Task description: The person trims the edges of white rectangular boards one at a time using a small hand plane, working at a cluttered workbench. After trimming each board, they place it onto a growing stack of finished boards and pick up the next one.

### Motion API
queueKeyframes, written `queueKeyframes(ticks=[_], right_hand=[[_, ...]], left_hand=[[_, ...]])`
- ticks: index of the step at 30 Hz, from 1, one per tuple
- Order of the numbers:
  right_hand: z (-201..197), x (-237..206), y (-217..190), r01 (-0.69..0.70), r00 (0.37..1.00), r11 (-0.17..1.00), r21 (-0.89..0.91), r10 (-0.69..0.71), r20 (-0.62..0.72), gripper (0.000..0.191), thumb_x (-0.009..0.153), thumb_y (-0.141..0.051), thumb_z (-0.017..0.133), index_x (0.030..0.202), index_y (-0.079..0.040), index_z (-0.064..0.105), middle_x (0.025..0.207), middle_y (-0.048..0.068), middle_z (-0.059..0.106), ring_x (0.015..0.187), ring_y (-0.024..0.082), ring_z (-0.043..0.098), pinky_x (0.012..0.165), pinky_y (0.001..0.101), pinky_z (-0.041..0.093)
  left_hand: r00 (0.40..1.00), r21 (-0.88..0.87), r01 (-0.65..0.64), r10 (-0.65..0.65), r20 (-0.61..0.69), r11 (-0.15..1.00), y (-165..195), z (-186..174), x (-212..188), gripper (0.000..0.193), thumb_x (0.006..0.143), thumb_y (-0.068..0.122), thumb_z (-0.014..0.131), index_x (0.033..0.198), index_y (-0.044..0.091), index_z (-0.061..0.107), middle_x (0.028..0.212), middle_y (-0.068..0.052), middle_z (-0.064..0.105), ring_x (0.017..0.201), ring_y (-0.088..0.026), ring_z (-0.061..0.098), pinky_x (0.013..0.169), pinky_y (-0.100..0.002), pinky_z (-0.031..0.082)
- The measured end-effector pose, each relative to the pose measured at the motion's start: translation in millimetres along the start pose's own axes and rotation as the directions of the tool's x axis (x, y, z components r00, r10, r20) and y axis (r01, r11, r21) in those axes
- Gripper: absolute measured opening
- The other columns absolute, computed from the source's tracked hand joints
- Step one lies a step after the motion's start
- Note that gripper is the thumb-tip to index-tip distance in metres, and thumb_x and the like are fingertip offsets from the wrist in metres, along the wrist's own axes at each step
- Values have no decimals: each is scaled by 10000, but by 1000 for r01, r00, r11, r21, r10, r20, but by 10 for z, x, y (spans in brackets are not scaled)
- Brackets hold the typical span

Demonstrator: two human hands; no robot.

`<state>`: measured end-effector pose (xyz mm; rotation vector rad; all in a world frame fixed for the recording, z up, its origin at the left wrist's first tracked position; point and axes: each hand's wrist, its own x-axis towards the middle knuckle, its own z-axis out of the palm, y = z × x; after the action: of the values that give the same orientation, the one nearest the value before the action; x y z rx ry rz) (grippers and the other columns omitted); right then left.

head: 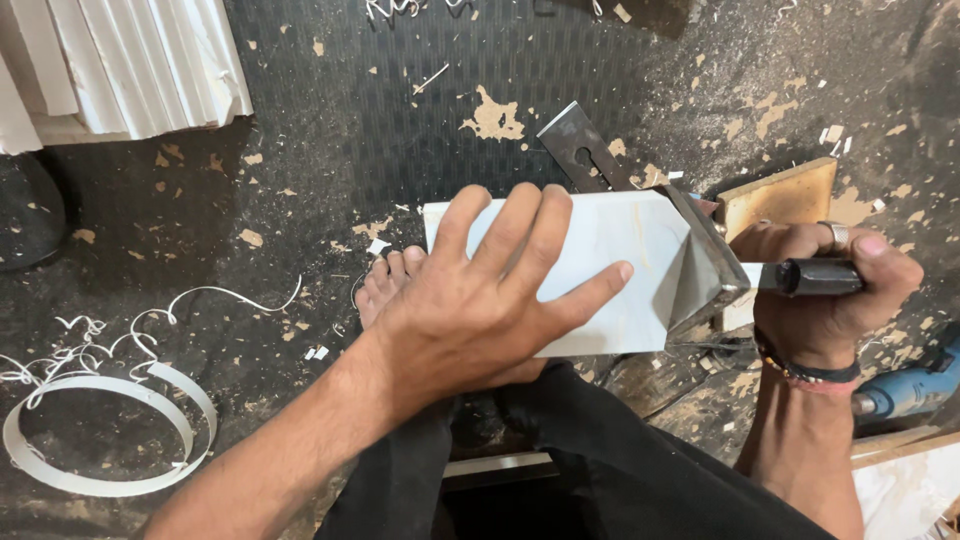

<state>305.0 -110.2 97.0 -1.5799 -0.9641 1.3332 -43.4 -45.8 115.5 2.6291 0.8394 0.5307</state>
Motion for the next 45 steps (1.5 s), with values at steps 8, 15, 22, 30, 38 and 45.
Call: queueKeyframes(ticks=[8, 15, 22, 30, 38, 45], right_hand=[[1, 140, 39, 29, 999, 999, 34, -29, 23, 609, 1016, -558, 313, 632, -88, 361, 531, 59, 347, 554, 208, 304, 599, 373, 289], [-6, 266, 40, 12, 1000, 1000, 23, -13, 29, 641, 1008, -609, 293, 597, -120, 343, 470, 41, 312, 496, 180, 234, 558, 368, 248], [-41, 244, 99, 17, 997, 995, 99, -24, 71, 676, 1040, -588, 329, 576, -99, 368, 477, 45, 325, 510, 182, 260, 580, 365, 259], [19, 293, 115, 35, 999, 990, 135, -38, 23, 679, 1046, -553, 341, 572, -69, 396, 473, 60, 336, 482, 188, 285, 542, 361, 262], [58, 288, 54, 46, 998, 991, 124, -49, 24, 682, 1033, -569, 334, 554, -88, 388, 456, 34, 303, 483, 183, 272, 550, 369, 258], [140, 299, -8, 37, 994, 992, 124, -49, 97, 670, 1021, -588, 339, 583, -83, 380, 472, 60, 358, 487, 184, 280, 563, 372, 277]], left_hand=[[1000, -92, -11, 10, -6, 996, -99, 27, 24, 1153, 657, 644, 919, 1585, 219, 383, 1442, -320, 459, 1330, -433, 468, 1049, -618, 401], [1000, -108, -18, 19, 11, 994, -116, 80, 49, 1176, 620, 741, 876, 1574, 256, 392, 1433, -333, 446, 1330, -453, 446, 1036, -634, 402], [999, -146, -24, 21, -25, 989, -236, 54, 93, 1058, 712, 775, 816, 1549, 228, 470, 1435, -317, 433, 1342, -460, 420, 1064, -656, 371], [999, -146, -32, 30, -16, 989, -216, 64, 66, 1020, 688, 726, 824, 1522, 236, 498, 1435, -320, 438, 1345, -448, 407, 1055, -648, 366], [999, -97, -26, 23, -37, 995, -230, 85, 67, 896, 837, 688, 836, 1548, 264, 494, 1451, -281, 408, 1365, -421, 400, 1102, -608, 355], [1000, -30, -28, 29, 8, 999, -235, 76, 93, 947, 720, 638, 852, 1529, 291, 501, 1442, -267, 430, 1352, -410, 399, 1086, -595, 357]])
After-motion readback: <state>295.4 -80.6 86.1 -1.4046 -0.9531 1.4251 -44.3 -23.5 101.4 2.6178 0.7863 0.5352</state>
